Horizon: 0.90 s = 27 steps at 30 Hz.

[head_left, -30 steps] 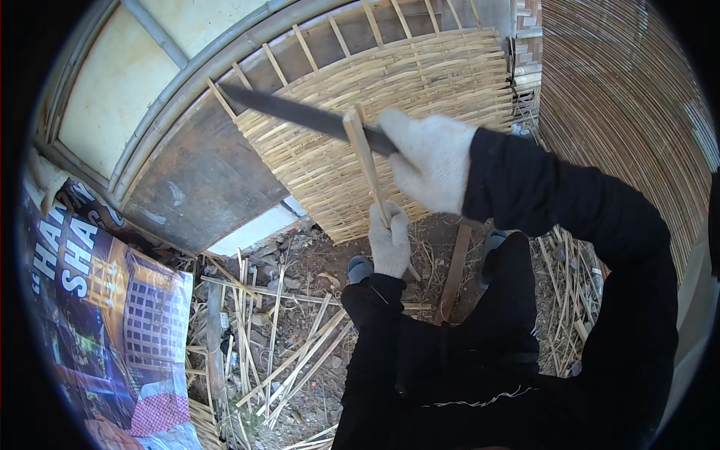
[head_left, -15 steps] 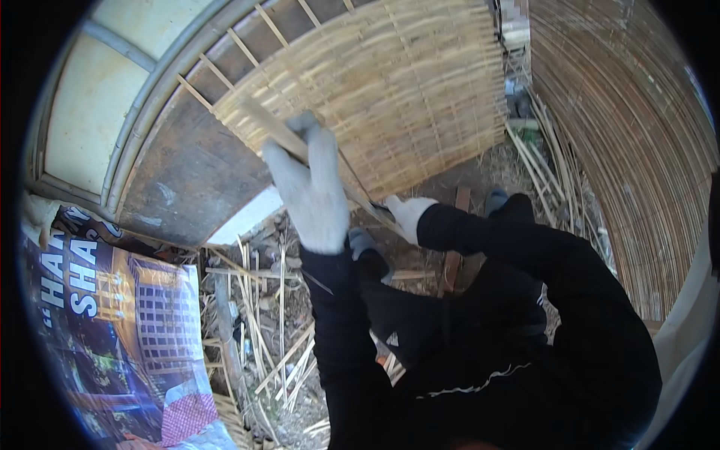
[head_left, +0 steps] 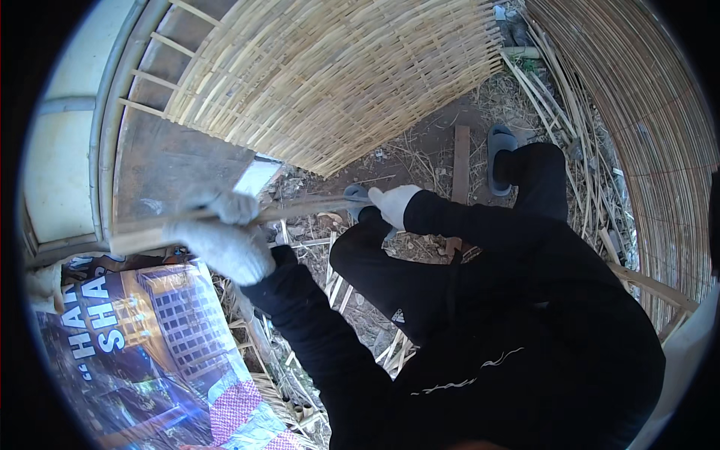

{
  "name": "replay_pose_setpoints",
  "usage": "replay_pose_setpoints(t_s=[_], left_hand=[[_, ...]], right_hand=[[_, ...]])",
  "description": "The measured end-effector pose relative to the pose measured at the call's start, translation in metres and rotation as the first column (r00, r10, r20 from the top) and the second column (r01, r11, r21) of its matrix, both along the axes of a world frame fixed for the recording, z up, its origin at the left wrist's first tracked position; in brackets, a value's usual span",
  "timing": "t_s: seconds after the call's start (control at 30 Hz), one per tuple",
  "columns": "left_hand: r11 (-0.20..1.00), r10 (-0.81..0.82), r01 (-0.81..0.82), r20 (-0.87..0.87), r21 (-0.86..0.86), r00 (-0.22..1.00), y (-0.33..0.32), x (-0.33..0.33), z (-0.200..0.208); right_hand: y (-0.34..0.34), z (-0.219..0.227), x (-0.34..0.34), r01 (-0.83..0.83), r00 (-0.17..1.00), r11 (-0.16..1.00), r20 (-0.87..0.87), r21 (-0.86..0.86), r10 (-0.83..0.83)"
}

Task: The person shaves layers from a wooden strip using a knife. They hold the wood by hand and pull the knife along its length to remove shavings, then place the piece on the ground.

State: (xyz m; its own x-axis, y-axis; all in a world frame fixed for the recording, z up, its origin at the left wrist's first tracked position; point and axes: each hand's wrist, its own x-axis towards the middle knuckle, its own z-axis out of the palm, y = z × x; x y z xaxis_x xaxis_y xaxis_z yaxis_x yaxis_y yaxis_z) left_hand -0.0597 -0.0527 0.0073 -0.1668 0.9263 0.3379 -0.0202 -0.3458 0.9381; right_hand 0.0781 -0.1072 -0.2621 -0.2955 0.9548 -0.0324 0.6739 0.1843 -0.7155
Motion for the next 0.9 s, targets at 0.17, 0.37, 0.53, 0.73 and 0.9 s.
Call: replay_pose_setpoints(t_s=[0.17,0.37,0.53,0.73,0.9], left_hand=[[0.937,-0.178,0.226,-0.193,0.266,0.965,-0.023,-0.021,-0.016],[0.833,-0.542,0.526,0.057,0.174,0.839,-0.031,-0.052,-0.012],[0.897,-0.321,0.308,-0.011,0.316,0.947,-0.050,-0.018,0.001],[0.592,-0.803,0.794,0.013,0.137,0.596,-0.016,-0.068,-0.021],[0.948,-0.276,0.239,0.174,0.209,0.945,-0.034,-0.097,-0.014]], right_hand=[[-0.015,-0.095,0.013,0.011,0.998,0.993,0.059,-0.120,-0.004],[-0.034,-0.160,0.047,0.013,0.991,0.918,0.127,-0.395,0.041],[-0.026,-0.173,0.037,-0.040,0.991,0.912,0.103,-0.408,0.089],[-0.122,-0.392,0.122,0.519,0.772,0.501,0.128,-0.692,-0.623],[-0.080,-0.263,0.067,0.350,0.853,0.294,0.173,-0.889,-0.492]])
